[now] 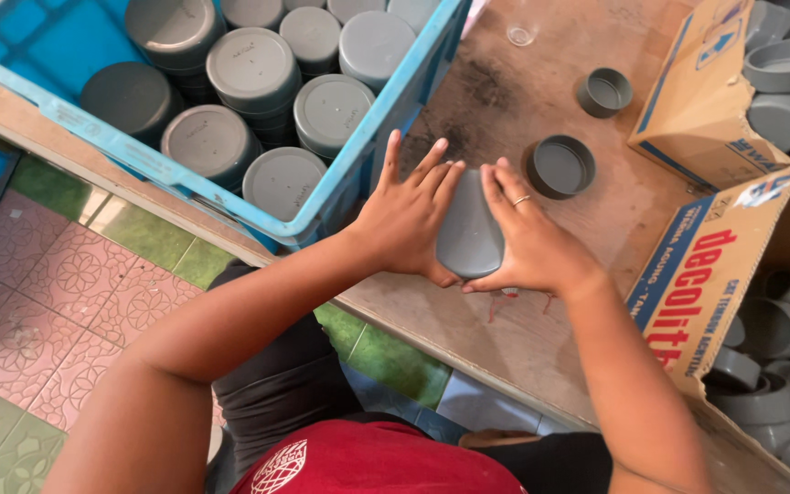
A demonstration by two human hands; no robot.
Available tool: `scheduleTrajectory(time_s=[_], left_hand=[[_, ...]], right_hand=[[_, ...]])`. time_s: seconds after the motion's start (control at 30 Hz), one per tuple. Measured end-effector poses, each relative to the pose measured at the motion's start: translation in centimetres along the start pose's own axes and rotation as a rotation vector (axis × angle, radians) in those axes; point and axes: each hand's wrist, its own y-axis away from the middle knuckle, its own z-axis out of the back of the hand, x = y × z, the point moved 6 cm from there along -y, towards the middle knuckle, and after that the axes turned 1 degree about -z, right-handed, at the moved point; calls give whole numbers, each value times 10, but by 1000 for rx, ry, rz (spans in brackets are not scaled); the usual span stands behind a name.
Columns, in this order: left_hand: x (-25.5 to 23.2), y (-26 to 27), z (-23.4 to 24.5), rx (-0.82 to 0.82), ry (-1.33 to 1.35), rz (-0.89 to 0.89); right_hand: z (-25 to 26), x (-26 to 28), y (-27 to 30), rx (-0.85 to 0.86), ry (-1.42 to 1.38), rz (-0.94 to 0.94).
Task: The person cleans a pvc cap with a cloth and places it into a cardboard box with others.
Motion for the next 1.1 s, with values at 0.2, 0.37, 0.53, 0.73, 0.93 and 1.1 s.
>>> scheduleTrajectory(time_s=[0.2, 0.37, 0.53, 0.73, 0.93, 1.1], left_hand=[[25, -2, 55, -169, -44, 20], [63, 10, 74, -354, -126, 9], [105, 30, 86, -382, -185, 69], [155, 55, 86, -402, -238, 155], [198, 71, 69, -325, -278, 247], [208, 74, 63, -178, -277, 319]], right_hand=[[46, 23, -31, -26, 37, 19], [65, 52, -75, 85, 72, -38], [63, 75, -124, 38, 62, 120], [49, 103, -181, 51, 77, 270], [22, 114, -227, 111, 85, 303], [0, 114, -248, 88, 128, 350]])
